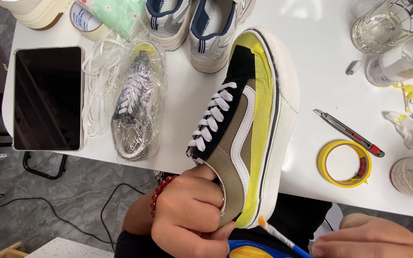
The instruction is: The recorder is seen applying white dye to the midsole of a shoe using a small brush.
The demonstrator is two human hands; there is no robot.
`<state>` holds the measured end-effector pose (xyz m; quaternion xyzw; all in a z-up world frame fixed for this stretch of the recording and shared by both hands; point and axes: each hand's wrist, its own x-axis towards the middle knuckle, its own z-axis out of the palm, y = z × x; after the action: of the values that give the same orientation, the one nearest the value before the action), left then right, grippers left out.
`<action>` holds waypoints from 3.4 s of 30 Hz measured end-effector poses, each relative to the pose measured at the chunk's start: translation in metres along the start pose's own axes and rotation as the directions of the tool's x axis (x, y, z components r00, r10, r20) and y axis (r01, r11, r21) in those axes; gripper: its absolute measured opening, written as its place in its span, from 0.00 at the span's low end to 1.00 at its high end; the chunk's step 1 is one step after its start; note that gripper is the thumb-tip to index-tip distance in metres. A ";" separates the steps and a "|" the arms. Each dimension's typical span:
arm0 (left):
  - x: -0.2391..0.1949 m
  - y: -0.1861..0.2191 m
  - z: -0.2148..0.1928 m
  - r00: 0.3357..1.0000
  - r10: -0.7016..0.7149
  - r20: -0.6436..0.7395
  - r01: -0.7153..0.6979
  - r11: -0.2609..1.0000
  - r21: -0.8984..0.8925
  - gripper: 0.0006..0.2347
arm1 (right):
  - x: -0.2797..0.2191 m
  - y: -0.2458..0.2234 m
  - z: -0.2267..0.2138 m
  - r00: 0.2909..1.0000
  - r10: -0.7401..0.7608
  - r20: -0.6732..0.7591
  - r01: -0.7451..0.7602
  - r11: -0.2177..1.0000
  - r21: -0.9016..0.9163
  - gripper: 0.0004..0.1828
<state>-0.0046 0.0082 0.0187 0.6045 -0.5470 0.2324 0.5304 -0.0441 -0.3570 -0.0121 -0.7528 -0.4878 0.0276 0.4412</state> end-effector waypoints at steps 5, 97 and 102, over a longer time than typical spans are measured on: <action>-0.009 0.000 0.006 0.999 -0.007 -0.045 0.006 1.000 -0.014 0.11 | 0.021 -0.009 -0.013 0.998 0.068 -0.018 -0.070 0.991 -0.116 0.07; -0.039 -0.005 0.000 0.932 -0.160 -0.327 0.078 0.965 -0.250 0.12 | 0.093 0.037 0.040 0.541 0.397 -0.741 0.063 0.860 0.507 0.13; -0.055 0.002 -0.010 0.924 -0.117 -0.363 0.055 0.983 -0.177 0.12 | 0.147 0.052 0.016 0.772 0.257 -0.582 -0.303 0.953 0.020 0.06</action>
<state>-0.0192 0.0405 -0.0249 0.5274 -0.4264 0.2735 0.6821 0.0617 -0.2422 -0.0005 -0.8055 -0.2137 -0.1551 0.5305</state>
